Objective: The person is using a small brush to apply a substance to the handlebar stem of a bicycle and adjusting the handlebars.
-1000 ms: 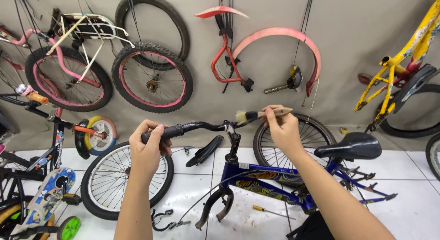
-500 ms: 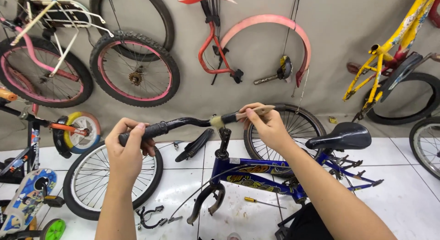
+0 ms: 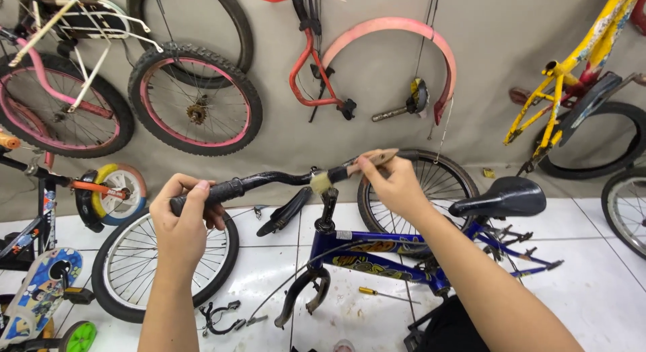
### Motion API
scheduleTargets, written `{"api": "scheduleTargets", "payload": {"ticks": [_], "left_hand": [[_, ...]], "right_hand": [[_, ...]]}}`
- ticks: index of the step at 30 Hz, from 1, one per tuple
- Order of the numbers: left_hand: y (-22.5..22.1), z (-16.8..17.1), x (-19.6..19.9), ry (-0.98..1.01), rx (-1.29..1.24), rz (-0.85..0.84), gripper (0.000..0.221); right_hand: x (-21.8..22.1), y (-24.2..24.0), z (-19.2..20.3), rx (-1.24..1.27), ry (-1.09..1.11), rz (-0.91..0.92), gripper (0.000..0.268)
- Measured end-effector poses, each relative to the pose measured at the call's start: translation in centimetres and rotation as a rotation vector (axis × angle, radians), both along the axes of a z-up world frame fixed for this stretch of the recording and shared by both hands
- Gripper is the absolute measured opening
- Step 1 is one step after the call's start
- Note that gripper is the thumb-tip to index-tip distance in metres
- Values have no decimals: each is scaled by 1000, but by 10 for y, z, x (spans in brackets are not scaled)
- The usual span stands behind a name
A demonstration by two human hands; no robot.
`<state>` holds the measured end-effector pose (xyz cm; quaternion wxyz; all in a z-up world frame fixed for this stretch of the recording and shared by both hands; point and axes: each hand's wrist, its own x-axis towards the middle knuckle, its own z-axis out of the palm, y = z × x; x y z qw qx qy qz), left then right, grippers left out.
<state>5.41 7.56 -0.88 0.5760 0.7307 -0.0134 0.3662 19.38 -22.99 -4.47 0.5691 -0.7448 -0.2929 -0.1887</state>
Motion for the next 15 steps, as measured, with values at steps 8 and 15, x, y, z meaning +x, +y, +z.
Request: {"api": "scheduleTargets", "payload": {"ticks": [8,15], "left_hand": [[0,-3,-1,-9,-1,4,21],[-1,-3,0,-17,-19,15,20]], "right_hand": [[-4,2,4,109,42,56,20],[2,-5,7,106,-77,-19,17]]}}
